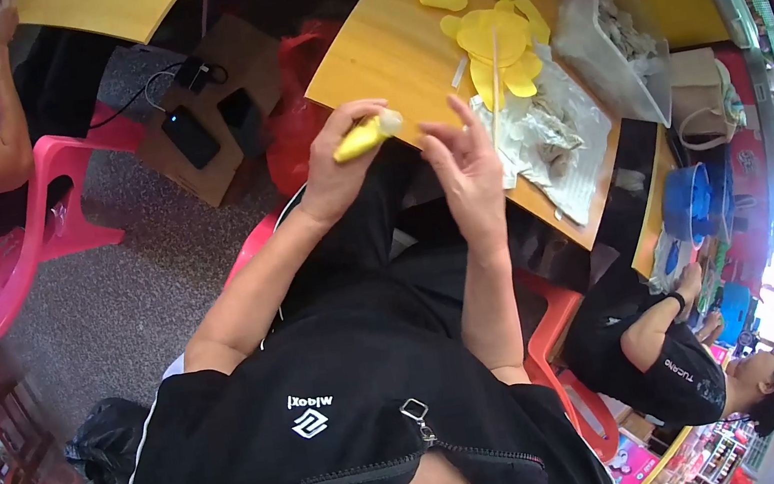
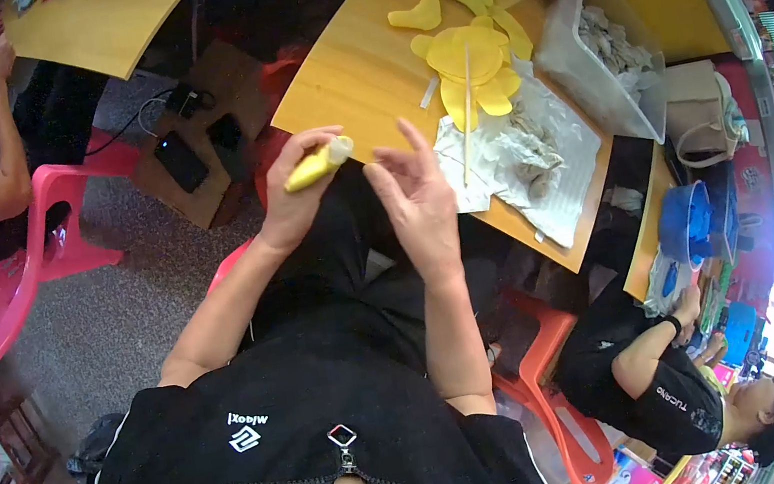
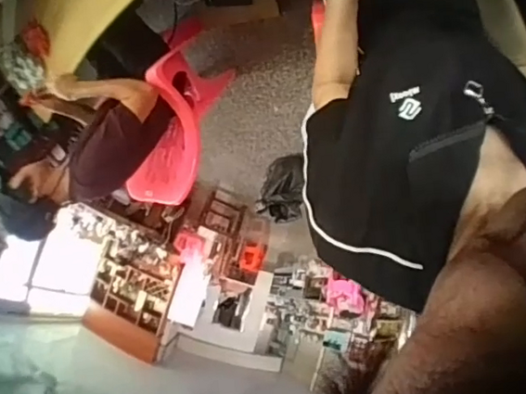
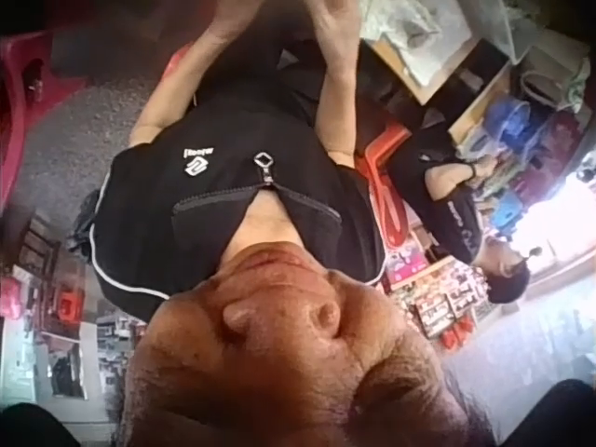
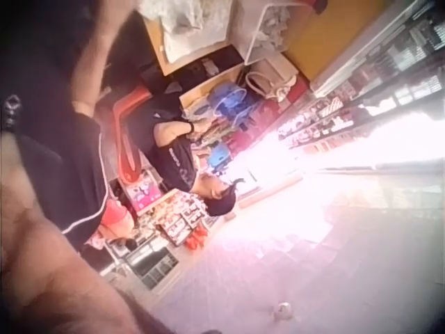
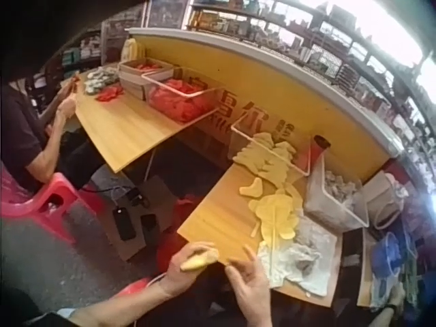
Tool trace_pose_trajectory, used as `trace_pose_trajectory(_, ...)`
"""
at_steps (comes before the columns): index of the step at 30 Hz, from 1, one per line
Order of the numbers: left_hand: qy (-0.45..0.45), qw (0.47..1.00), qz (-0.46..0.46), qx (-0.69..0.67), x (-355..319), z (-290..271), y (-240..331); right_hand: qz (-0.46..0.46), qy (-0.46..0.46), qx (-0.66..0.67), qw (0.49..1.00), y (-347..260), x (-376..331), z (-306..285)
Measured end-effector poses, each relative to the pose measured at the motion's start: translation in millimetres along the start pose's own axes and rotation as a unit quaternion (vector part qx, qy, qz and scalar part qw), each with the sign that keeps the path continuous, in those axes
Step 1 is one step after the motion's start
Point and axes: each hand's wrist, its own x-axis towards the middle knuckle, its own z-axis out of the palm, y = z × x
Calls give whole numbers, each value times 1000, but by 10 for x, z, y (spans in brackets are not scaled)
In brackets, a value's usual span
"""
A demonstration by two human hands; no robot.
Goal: Assembling and stuffing yellow fabric shapes at a workshop table.
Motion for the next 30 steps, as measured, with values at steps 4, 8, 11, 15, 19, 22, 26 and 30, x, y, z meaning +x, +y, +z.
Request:
trace_pose_trajectory(4,-63,891,-259,-368,-31,-5,-17,-135,-35,-275,951,-80,40,-132)
trace_pose_trajectory(8,-139,817,-335,-449,-28,-30,17,-71,-67,-245,965,-80,40,-56)
trace_pose_trajectory(11,-87,817,-325,-469,-6,-108,-6,-107,60,-122,985,-132,194,-93)
trace_pose_trajectory(15,-80,842,-345,-408,-67,-252,-41,-221,200,-22,954,12,659,-68)
trace_pose_trajectory(19,-110,846,-378,-359,-137,-329,-50,-125,95,-360,920,349,796,-33)
trace_pose_trajectory(22,-89,857,-386,-329,-175,-371,-58,-183,123,-304,927,467,766,-73)
trace_pose_trajectory(26,-84,851,-388,-344,-119,-310,-106,-180,21,-466,866,402,790,-24)
trace_pose_trajectory(30,-43,865,-359,-346,16,-157,-124,-133,52,-336,931,216,558,25)
